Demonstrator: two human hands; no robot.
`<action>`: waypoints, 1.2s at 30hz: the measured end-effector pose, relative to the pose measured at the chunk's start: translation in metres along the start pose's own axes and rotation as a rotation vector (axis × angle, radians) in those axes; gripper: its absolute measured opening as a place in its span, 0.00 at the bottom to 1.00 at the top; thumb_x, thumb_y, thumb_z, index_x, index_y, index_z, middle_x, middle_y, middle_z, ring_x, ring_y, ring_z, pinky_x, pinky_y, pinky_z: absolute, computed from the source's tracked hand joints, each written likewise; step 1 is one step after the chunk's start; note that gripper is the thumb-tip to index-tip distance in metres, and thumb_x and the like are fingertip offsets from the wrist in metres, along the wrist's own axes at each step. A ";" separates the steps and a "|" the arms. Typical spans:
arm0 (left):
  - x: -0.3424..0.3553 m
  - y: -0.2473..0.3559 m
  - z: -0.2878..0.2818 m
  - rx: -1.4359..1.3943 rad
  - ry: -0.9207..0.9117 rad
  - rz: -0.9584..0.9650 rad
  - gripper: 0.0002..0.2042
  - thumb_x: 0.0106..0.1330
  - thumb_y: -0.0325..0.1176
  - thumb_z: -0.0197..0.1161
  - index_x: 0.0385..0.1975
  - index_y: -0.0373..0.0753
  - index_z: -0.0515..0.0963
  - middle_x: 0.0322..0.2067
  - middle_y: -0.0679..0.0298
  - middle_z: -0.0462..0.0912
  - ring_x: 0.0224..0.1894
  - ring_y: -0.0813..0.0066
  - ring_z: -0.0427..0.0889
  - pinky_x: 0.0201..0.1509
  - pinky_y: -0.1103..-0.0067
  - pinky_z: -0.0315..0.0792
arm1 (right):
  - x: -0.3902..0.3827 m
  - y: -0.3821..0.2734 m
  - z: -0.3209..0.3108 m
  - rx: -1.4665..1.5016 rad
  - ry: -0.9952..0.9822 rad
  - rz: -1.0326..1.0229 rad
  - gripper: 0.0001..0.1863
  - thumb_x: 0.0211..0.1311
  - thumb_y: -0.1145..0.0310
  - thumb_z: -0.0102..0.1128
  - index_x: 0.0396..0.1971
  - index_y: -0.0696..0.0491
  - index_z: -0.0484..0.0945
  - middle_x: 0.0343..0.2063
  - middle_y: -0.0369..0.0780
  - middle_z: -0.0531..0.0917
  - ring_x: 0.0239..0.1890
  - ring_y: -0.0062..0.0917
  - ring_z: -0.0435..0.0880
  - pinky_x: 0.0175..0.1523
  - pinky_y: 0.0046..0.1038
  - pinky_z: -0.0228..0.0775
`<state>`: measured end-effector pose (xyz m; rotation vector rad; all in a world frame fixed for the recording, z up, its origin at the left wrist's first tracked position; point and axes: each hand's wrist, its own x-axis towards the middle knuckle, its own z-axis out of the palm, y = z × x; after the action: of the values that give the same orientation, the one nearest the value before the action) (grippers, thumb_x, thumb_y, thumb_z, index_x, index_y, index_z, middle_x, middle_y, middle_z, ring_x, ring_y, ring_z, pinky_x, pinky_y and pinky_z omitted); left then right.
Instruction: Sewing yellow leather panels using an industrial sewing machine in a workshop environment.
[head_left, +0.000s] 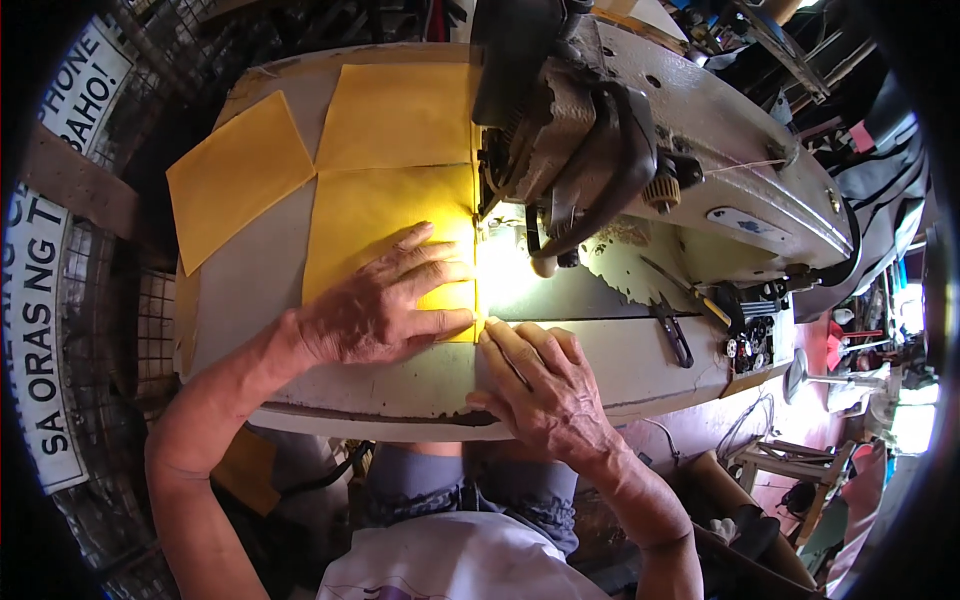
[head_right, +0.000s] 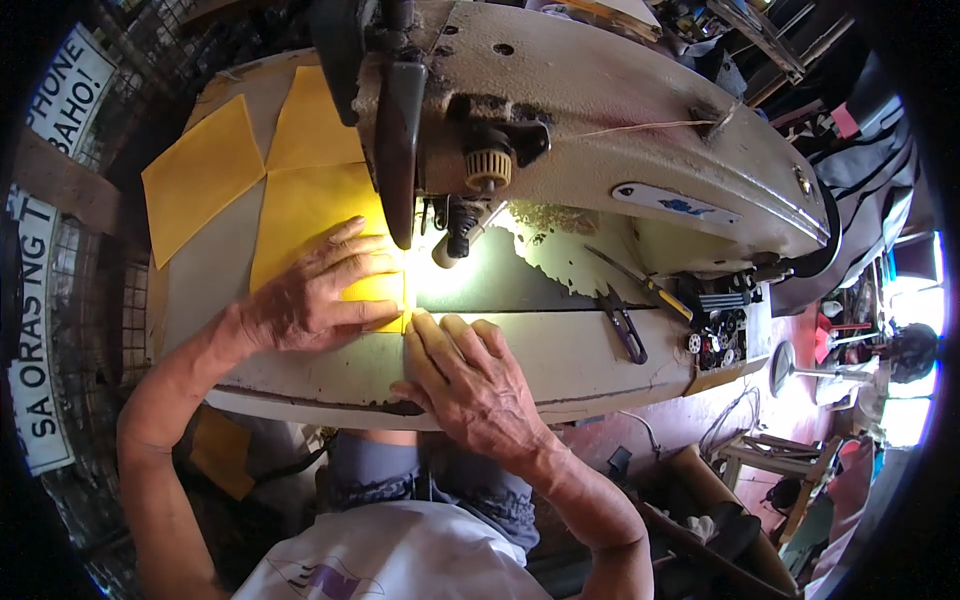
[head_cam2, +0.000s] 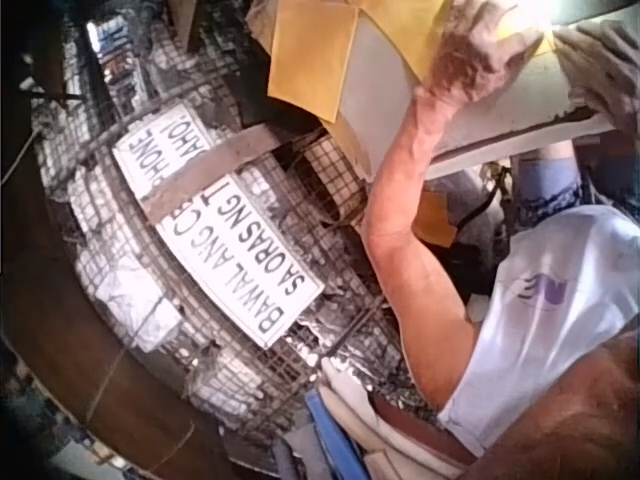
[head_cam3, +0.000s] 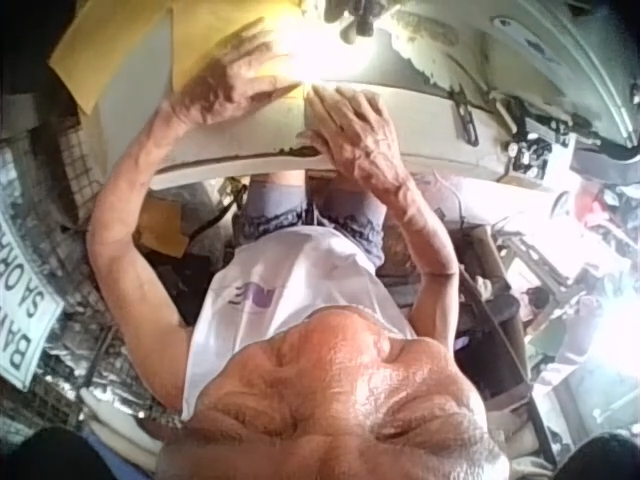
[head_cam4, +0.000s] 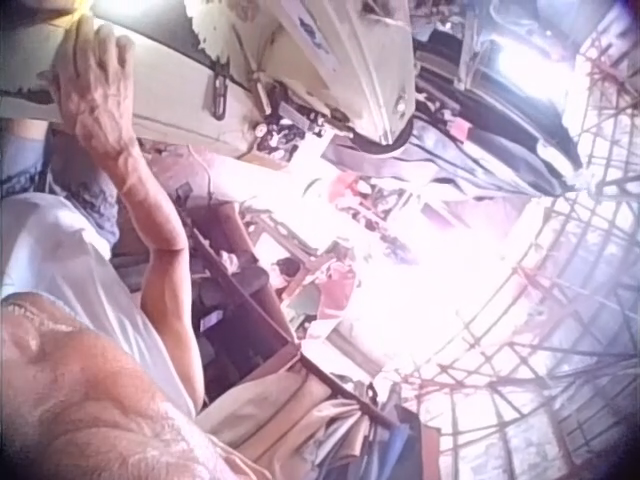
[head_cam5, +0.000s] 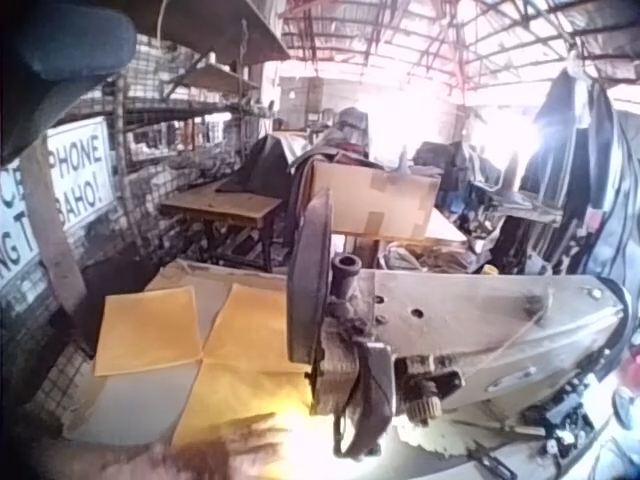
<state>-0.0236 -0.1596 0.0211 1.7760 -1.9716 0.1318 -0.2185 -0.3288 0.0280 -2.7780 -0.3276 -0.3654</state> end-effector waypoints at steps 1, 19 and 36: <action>0.000 -0.003 -0.001 0.007 -0.014 -0.004 0.14 0.56 0.32 0.68 0.44 0.45 0.81 0.53 0.56 0.77 0.63 0.54 0.73 0.72 0.55 0.63 | 0.004 0.002 -0.001 -0.002 -0.004 0.002 0.28 0.63 0.55 0.64 0.55 0.61 0.76 0.56 0.47 0.77 0.56 0.37 0.75 0.60 0.40 0.66; 0.015 -0.066 -0.003 -0.058 -0.048 -0.054 0.13 0.58 0.29 0.68 0.44 0.40 0.83 0.54 0.59 0.74 0.66 0.57 0.69 0.74 0.54 0.59 | 0.055 0.035 0.011 0.070 0.081 0.070 0.24 0.60 0.50 0.64 0.42 0.57 0.80 0.36 0.41 0.80 0.39 0.37 0.78 0.45 0.38 0.65; 0.018 -0.079 0.004 0.078 -0.013 -0.111 0.16 0.58 0.30 0.71 0.47 0.44 0.82 0.58 0.64 0.75 0.66 0.63 0.70 0.75 0.55 0.60 | -0.018 0.018 0.012 -0.079 0.317 0.351 0.18 0.55 0.73 0.69 0.47 0.59 0.81 0.51 0.45 0.79 0.51 0.40 0.78 0.56 0.40 0.71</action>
<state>0.0503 -0.1895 0.0055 1.9357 -1.8947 0.1627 -0.2279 -0.3445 0.0070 -2.7200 0.2507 -0.7250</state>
